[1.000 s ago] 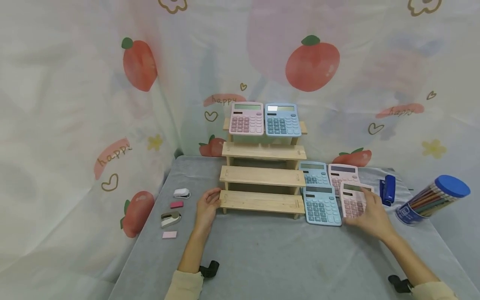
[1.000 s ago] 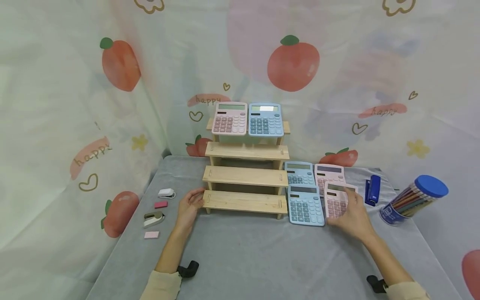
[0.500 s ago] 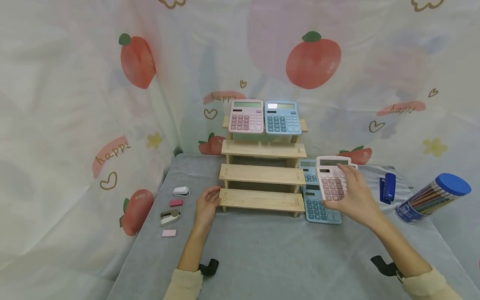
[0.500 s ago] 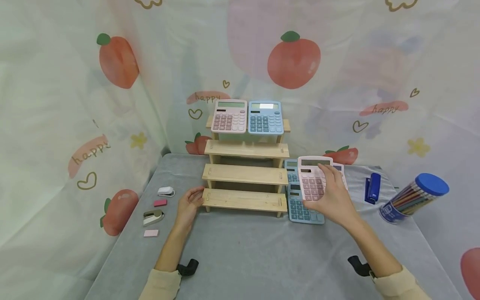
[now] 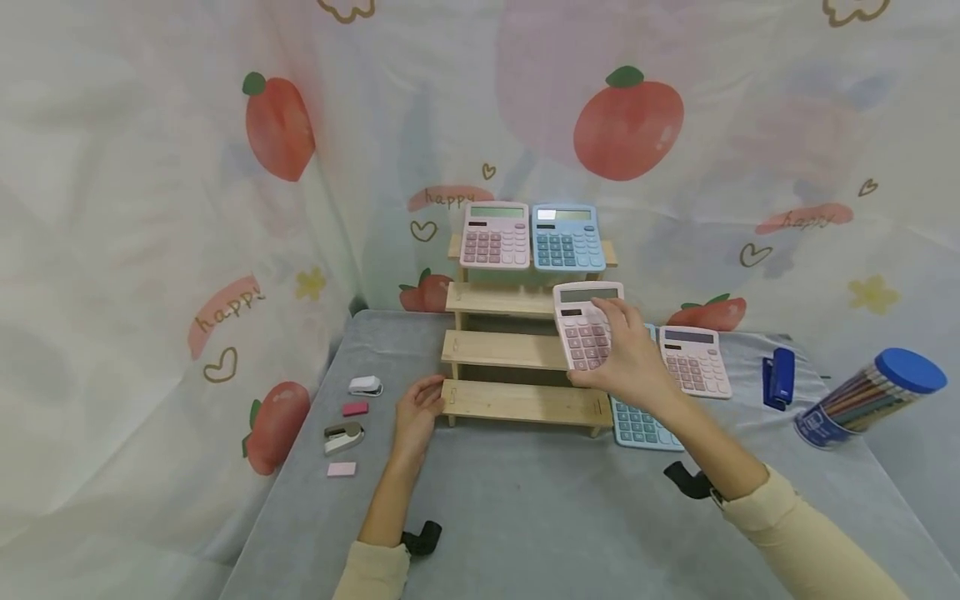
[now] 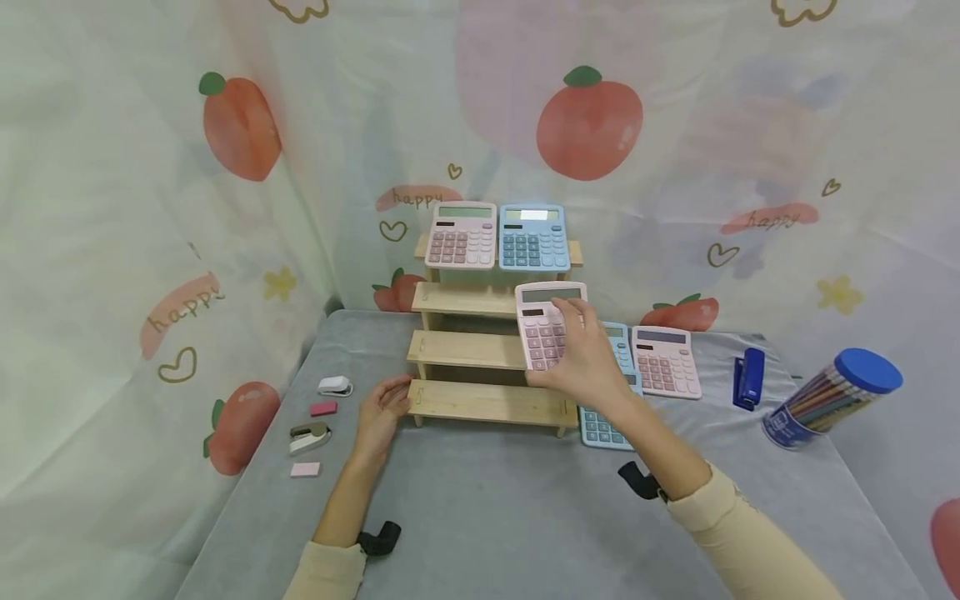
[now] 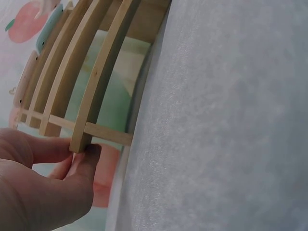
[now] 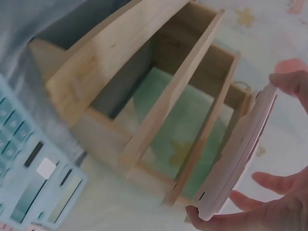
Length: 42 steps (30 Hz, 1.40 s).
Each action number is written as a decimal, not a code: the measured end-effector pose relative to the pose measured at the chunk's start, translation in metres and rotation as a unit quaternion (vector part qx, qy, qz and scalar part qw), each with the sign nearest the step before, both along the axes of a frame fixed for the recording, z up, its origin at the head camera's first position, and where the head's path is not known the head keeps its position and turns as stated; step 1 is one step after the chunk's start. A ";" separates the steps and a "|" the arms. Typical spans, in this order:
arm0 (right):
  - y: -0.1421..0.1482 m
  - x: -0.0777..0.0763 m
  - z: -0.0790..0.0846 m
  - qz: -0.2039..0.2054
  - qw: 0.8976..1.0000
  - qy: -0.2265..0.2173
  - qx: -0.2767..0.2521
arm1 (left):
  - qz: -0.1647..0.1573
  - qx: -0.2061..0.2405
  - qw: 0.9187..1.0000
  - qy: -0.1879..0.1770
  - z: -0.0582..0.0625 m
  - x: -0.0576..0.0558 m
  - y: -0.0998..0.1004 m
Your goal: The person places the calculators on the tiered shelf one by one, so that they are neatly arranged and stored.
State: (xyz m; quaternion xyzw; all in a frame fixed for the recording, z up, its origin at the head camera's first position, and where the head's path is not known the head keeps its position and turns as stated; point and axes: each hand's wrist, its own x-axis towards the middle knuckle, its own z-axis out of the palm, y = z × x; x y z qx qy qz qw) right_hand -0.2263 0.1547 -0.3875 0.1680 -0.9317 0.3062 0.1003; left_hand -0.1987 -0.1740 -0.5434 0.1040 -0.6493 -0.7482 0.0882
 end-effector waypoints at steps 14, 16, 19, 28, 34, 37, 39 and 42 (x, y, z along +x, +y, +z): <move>-0.086 -0.023 0.012 0.033 0.999 -0.024 0.005 | -0.001 0.005 1.000 -0.002 -0.004 0.001 0.002; -0.096 -0.027 0.012 0.034 0.999 -0.021 0.007 | 0.000 0.005 1.000 -0.002 -0.004 0.001 0.002; -0.110 -0.033 0.010 0.033 0.999 -0.018 0.001 | -0.002 0.004 1.000 0.002 -0.006 0.000 0.002; -0.149 -0.054 0.002 -0.018 1.000 0.002 0.012 | -0.009 0.000 1.000 0.002 -0.004 0.001 0.002; -0.171 -0.065 -0.011 -0.066 0.996 0.037 0.045 | -0.005 -0.004 1.000 0.006 -0.001 0.002 -0.001; -0.175 -0.069 -0.018 -0.077 0.994 0.054 0.047 | -0.004 -0.005 1.000 0.004 -0.001 0.002 -0.001; -0.174 -0.071 -0.022 -0.079 0.994 0.063 0.042 | -0.004 -0.006 1.000 0.004 -0.001 0.002 0.000; -0.168 -0.072 -0.025 -0.078 0.993 0.077 0.033 | -0.002 -0.007 1.000 0.004 -0.001 0.001 0.001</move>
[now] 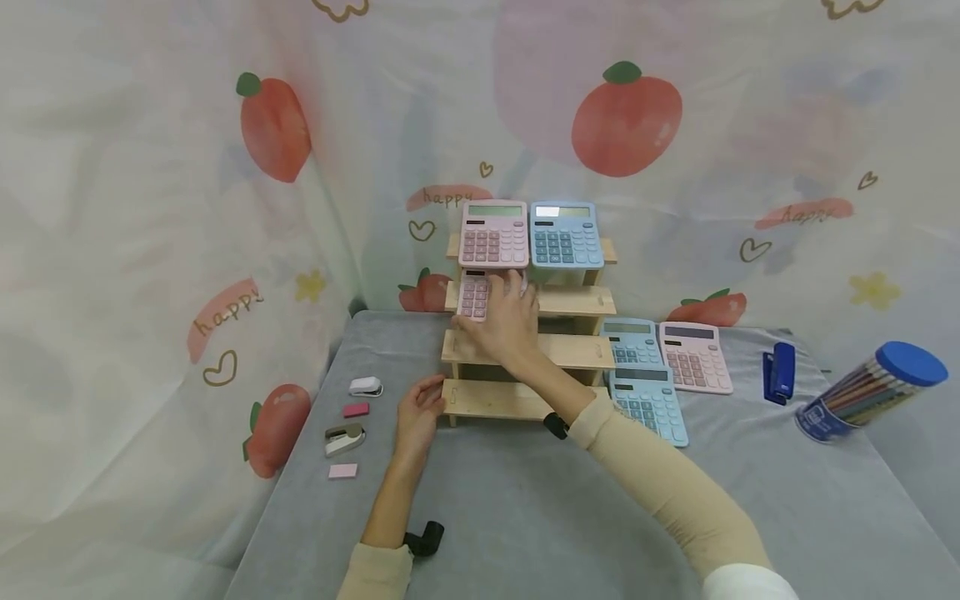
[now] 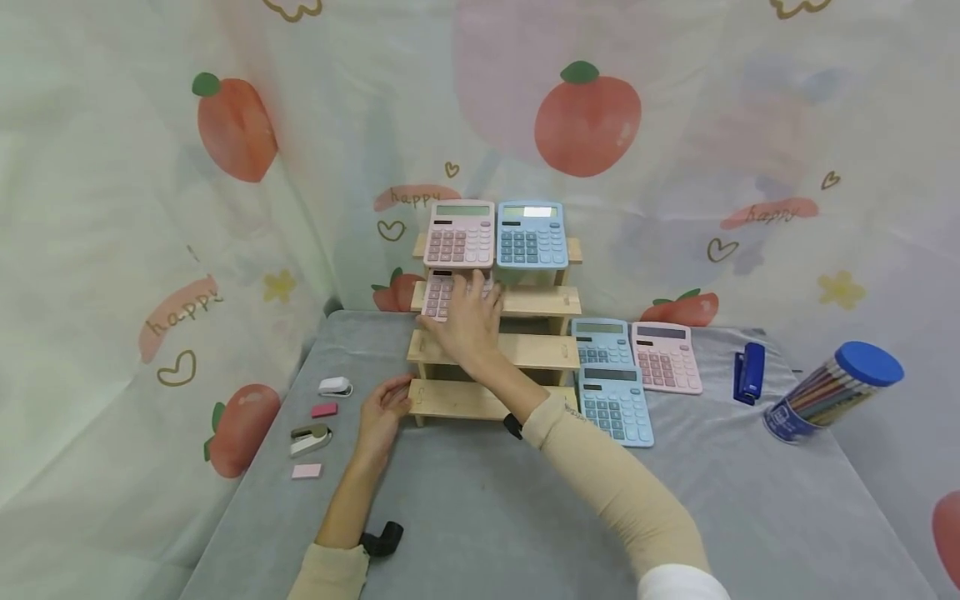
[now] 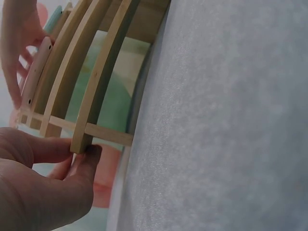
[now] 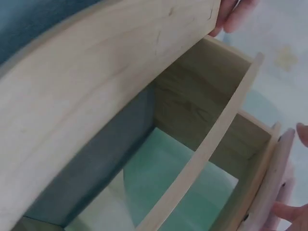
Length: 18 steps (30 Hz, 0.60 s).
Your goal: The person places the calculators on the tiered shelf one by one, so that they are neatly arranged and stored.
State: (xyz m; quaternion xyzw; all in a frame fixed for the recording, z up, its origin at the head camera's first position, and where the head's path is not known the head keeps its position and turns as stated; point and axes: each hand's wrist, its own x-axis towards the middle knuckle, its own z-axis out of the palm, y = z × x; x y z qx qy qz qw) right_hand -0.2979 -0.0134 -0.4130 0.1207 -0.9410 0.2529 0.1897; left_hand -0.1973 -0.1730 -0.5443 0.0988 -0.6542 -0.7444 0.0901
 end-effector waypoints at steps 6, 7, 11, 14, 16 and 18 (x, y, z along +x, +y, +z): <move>0.034 0.026 -0.003 0.032 0.999 0.007 -0.031 | 0.001 0.007 1.000 0.001 0.001 -0.001 0.003; 0.042 0.033 -0.003 0.035 0.999 0.007 -0.034 | 0.001 0.007 1.000 0.000 0.002 -0.001 0.003; 0.077 0.058 -0.011 0.030 0.999 0.024 -0.039 | 0.005 0.000 1.000 0.004 0.002 -0.001 0.003; 0.105 0.073 -0.025 0.025 0.997 0.050 -0.049 | 0.009 -0.005 1.000 0.003 0.000 -0.002 0.003; 0.123 0.082 -0.034 0.021 0.996 0.067 -0.056 | 0.008 -0.008 1.000 -0.001 0.000 -0.002 0.002; 0.141 0.091 -0.042 0.017 0.995 0.077 -0.062 | 0.005 -0.009 1.000 -0.006 -0.001 -0.002 0.001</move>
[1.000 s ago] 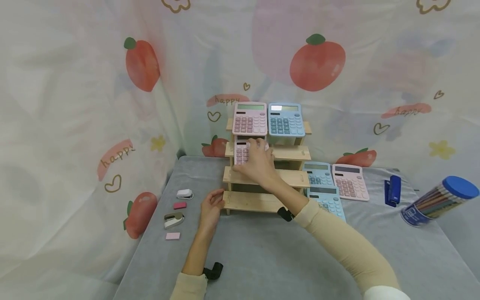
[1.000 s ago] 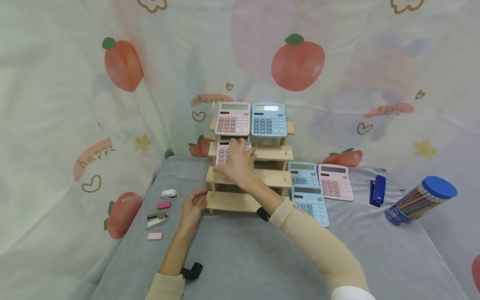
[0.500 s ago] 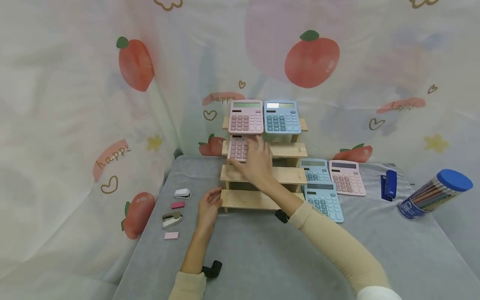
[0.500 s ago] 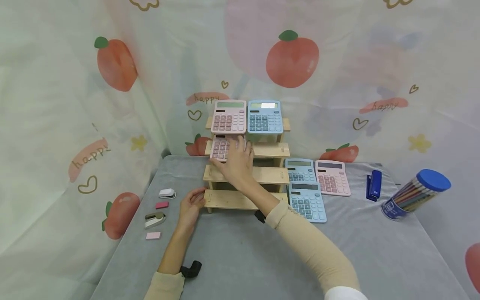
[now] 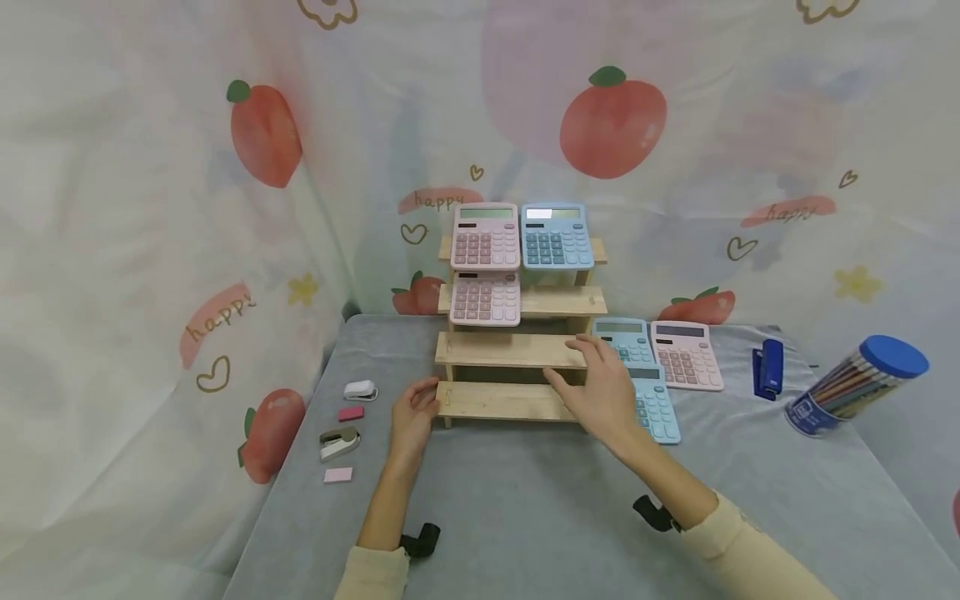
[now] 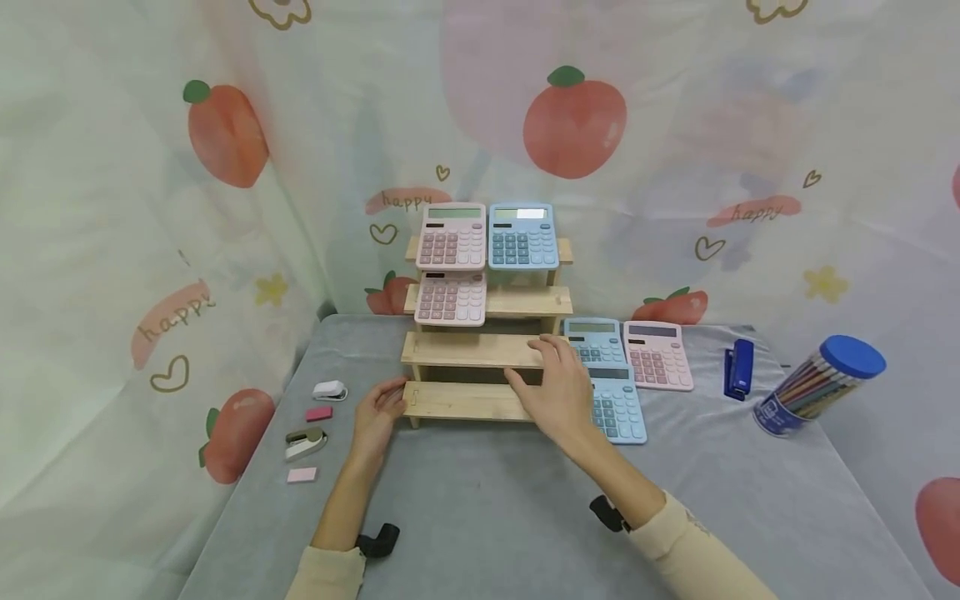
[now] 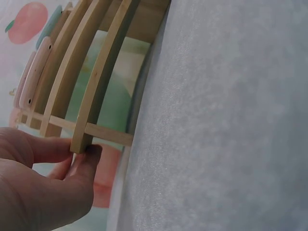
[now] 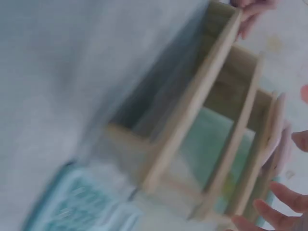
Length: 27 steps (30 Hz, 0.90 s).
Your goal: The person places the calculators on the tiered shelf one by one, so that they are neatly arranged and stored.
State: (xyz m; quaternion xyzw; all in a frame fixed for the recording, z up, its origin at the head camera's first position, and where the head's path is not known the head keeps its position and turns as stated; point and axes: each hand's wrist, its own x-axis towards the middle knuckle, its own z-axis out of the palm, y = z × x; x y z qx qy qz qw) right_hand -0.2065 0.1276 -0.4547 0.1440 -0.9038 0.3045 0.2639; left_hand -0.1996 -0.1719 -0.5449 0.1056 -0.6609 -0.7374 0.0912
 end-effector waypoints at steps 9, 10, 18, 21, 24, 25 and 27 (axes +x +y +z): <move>0.074 0.023 -0.043 -0.043 0.999 -0.022 0.008 | -0.002 -0.001 1.000 -0.003 0.000 0.001 0.000; 0.081 0.024 -0.048 -0.049 0.998 -0.037 0.014 | -0.002 0.000 1.000 -0.001 0.000 0.001 0.000; 0.112 0.027 -0.078 -0.070 0.975 -0.197 0.081 | 0.000 0.009 1.000 0.002 0.002 0.003 0.000; 0.115 0.023 -0.086 -0.065 0.970 -0.218 0.083 | 0.004 0.009 1.000 -0.001 0.001 0.002 0.000; 0.114 0.018 -0.090 -0.070 0.969 -0.222 0.084 | 0.004 0.005 1.000 -0.002 0.000 0.001 0.001; 0.114 0.017 -0.091 -0.072 0.969 -0.221 0.086 | 0.003 0.004 1.000 -0.004 0.000 0.001 0.001; 0.112 0.014 -0.092 -0.078 0.968 -0.221 0.090 | 0.002 0.001 1.000 -0.007 -0.001 0.001 0.000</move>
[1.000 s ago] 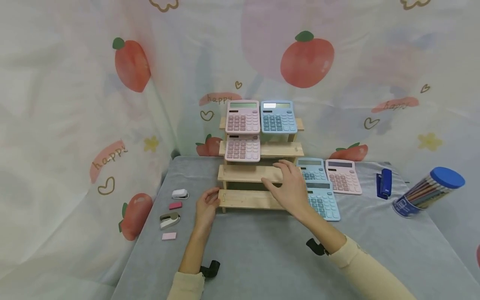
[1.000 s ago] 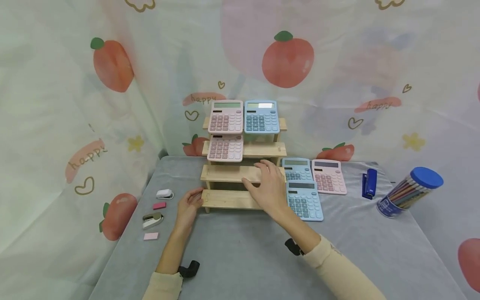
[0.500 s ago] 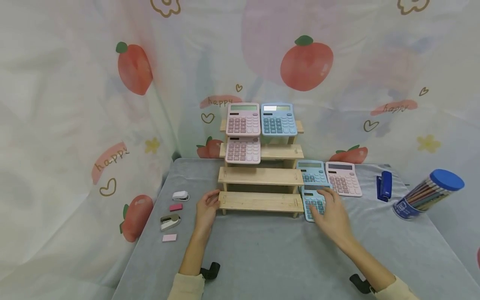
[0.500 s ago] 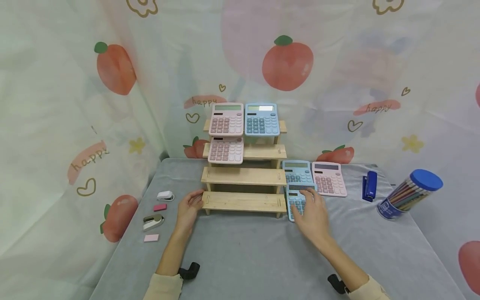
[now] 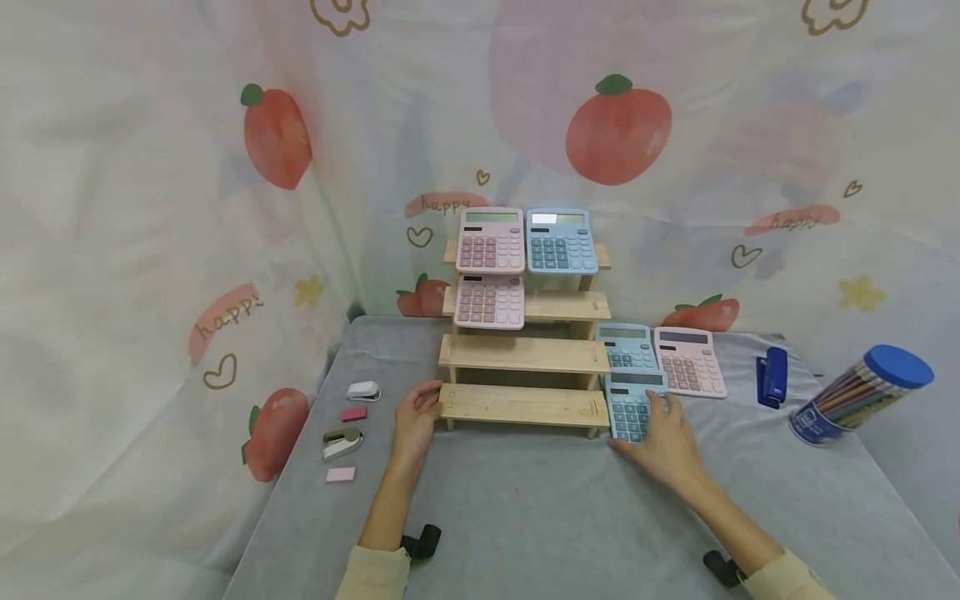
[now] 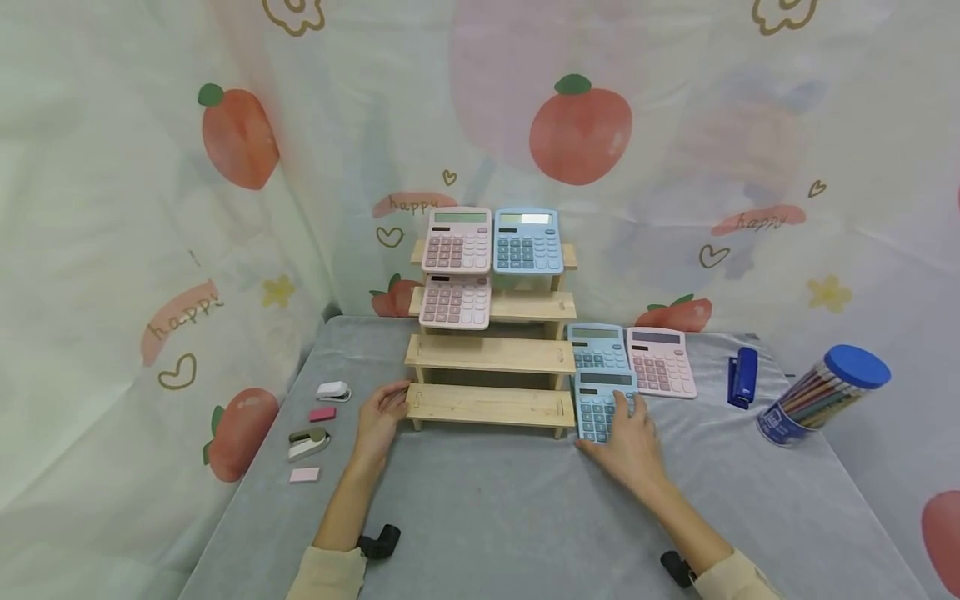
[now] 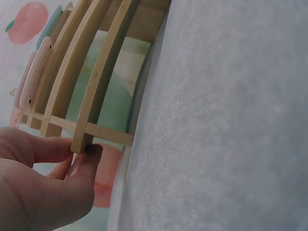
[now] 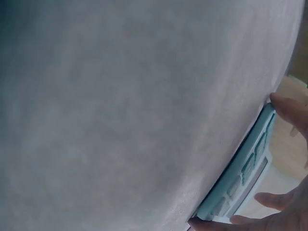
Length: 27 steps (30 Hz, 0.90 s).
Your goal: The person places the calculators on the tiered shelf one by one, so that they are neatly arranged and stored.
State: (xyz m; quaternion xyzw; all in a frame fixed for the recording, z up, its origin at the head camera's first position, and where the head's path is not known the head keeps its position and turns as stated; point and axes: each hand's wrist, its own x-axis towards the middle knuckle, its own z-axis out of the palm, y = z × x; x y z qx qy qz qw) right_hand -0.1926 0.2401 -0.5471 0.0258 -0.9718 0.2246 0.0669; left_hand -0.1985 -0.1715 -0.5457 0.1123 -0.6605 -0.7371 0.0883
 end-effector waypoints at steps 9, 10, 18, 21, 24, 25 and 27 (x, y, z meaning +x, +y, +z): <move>-0.001 -0.006 0.005 -0.007 0.999 0.013 -0.028 | -0.001 0.008 1.000 0.010 0.004 0.001 0.000; 0.000 -0.006 0.007 -0.010 0.999 0.014 -0.032 | -0.003 0.009 1.000 0.009 0.004 0.002 0.000; 0.003 0.002 0.039 -0.013 0.997 0.047 -0.063 | -0.008 0.007 1.000 0.011 0.003 0.003 0.001; 0.000 0.005 0.058 -0.005 0.995 0.077 -0.070 | -0.009 0.007 1.000 0.013 0.003 0.003 0.001; -0.005 0.007 0.079 0.008 0.991 0.109 -0.072 | -0.011 0.008 1.000 0.011 0.003 0.003 0.001; -0.008 0.007 0.087 0.013 0.991 0.115 -0.073 | -0.010 0.008 1.000 0.011 0.004 0.003 0.001; -0.014 0.007 0.101 0.020 0.990 0.117 -0.074 | -0.009 0.006 1.000 0.012 0.004 0.003 0.000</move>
